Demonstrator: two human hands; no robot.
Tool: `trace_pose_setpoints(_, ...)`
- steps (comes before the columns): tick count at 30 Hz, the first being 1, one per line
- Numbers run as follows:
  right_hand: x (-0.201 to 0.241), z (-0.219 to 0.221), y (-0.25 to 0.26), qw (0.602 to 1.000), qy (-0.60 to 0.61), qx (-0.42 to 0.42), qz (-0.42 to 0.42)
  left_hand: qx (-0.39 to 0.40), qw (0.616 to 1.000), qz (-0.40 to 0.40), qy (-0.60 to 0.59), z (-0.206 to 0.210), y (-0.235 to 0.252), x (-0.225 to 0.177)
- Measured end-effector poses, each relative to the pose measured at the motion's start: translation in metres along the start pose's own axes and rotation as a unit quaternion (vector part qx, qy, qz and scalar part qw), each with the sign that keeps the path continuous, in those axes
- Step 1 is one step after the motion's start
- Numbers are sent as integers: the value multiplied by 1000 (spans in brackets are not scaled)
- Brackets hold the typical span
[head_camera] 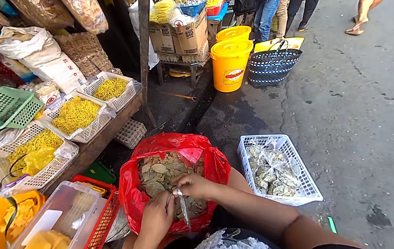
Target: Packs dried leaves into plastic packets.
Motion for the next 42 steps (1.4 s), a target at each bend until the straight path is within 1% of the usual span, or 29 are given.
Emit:
trace_pose_setpoints(1, -1, -4, -1, 999, -9, -29, -9, 21, 998, -46, -31, 0, -1, 2)
trace_pose_setpoints(2, 1, -4, -3, 999, -21, -32, -24, 70, 984, -114, -120, 2, -3, 7)
trace_pose_setpoints(3, 7, -2, -6, 998, -36, -21, -52, 100, 952, -166, -236, 5, -4, 11)
trace_pose_setpoints(4, 14, 2, -8, 994, -58, -9, -93, 110, 901, -212, -361, 7, -5, 12)
trace_pose_setpoints(5, 20, 6, -11, 989, -82, -2, -123, 108, 838, -257, -470, 10, -6, 13)
trace_pose_setpoints(6, 25, 8, -14, 984, -103, -10, -143, 99, 779, -291, -546, 12, -8, 14)
trace_pose_setpoints(7, 29, 7, -15, 980, -120, -31, -155, 89, 738, -310, -593, 13, -9, 15)
trace_pose_setpoints(8, 32, 5, -16, 976, -129, -60, -163, 85, 725, -305, -612, 12, -9, 13)
trace_pose_setpoints(9, 34, 1, -17, 974, -125, -92, -167, 83, 742, -278, -604, 9, -7, 10)
trace_pose_setpoints(10, 34, -3, -16, 974, -104, -115, -165, 80, 785, -244, -564, 5, -5, 6)
trace_pose_setpoints(11, 31, -5, -14, 978, -68, -126, -153, 68, 836, -214, -500, 1, -2, 1)
trace_pose_setpoints(12, 26, -4, -11, 983, -18, -128, -130, 45, 878, -197, -434, -2, 0, -2)
trace_pose_setpoints(13, 19, -1, -8, 986, 40, -128, -98, 17, 910, -187, -369, -4, 1, -3)
trace_pose_setpoints(15, 2, 9, -6, 977, 159, -143, -28, -42, 956, -168, -236, -7, 3, -6)
trace_pose_setpoints(17, -9, 17, -8, 960, 232, -154, 6, -97, 981, -131, -109, -11, 3, -14)
trace_pose_setpoints(19, -13, 19, -9, 949, 264, -174, 1, -155, 984, -86, -25, -14, 0, -23)
trace_pose_setpoints(20, -12, 19, -11, 944, 271, -186, -12, -178, 981, -75, -13, -15, -2, -25)
trace_pose_setpoints(22, -8, 15, -13, 937, 274, -210, -44, -208, 975, -65, -34, -18, -5, -26)
trace_pose_setpoints(24, -2, 11, -14, 932, 275, -220, -83, -217, 971, -68, -70, -26, -4, -25)
trace_pose_setpoints(26, 2, 13, -13, 926, 300, -189, -126, -194, 969, -91, -123, -33, 0, -20)
trace_pose_setpoints(28, 4, 21, -10, 928, 324, -116, -145, -134, 962, -120, -205, -31, 1, -16)
trace_pose_setpoints(30, 6, 30, -7, 938, 322, -32, -126, -68, 946, -154, -276, -21, 0, -10)
trace_pose_setpoints(31, 5, 32, -7, 944, 312, -4, -107, -49, 941, -166, -292, -16, -2, -6)
trace_pose_setpoints(33, -1, 28, -7, 954, 293, 4, -67, -40, 947, -168, -271, -13, -7, 0)
trace_pose_setpoints(35, -5, 19, -9, 960, 278, -17, -37, -26, 966, -130, -223, -14, -10, -4)
trace_pose_setpoints(37, -7, 13, -13, 966, 257, -29, -12, -21, 976, -78, -204, -15, -13, -13)
trace_pose_setpoints(39, -4, 12, -17, 982, 188, 2, -2, -87, 974, -36, -208, -20, -14, -17)
trace_pose_setpoints(41, 5, 16, -20, 992, 112, 45, -32, -142, 965, -11, -219, -30, -16, -17)
trace_pose_setpoints(42, 12, 15, -21, 995, 71, 43, -52, -149, 963, 4, -226, -34, -17, -19)
Point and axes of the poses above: each hand's wrist, its own y-axis towards the middle knuckle, its own z-axis out of the palm, x = y × z, the point moved 9 cm from there along y, towards the middle knuckle, and after that the axes turned 2 degrees about -z, right-handed, at the moved point
